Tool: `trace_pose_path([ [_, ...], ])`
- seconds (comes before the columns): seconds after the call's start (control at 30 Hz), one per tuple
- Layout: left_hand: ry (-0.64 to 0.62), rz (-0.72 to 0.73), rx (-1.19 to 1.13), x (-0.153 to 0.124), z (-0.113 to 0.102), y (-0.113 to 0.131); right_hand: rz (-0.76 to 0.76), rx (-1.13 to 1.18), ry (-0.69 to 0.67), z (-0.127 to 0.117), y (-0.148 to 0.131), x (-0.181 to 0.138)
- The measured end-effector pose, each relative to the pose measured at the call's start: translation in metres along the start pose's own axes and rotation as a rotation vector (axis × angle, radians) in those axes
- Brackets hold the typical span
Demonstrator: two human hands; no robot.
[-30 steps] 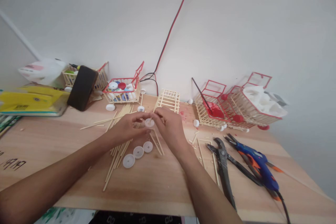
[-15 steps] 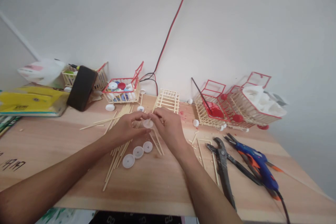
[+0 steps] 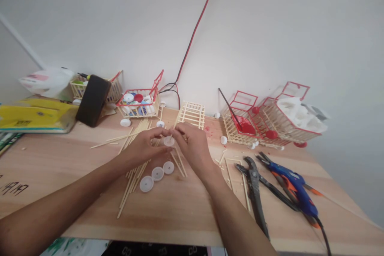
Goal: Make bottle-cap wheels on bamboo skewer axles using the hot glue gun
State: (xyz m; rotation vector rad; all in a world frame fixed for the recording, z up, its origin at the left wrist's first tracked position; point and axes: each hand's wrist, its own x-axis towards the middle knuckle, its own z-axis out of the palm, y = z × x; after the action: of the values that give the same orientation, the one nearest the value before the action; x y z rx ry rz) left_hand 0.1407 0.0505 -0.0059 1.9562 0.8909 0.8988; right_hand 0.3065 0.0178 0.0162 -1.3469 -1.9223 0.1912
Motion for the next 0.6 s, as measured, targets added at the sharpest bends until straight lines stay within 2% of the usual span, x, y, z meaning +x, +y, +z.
trace_pose_path([
  [0.6, -0.021, -0.011, -0.007, 0.0002, 0.0008, 0.0008, -0.003, 0.003, -0.013, 0.0011, 0.0003, 0.0003],
])
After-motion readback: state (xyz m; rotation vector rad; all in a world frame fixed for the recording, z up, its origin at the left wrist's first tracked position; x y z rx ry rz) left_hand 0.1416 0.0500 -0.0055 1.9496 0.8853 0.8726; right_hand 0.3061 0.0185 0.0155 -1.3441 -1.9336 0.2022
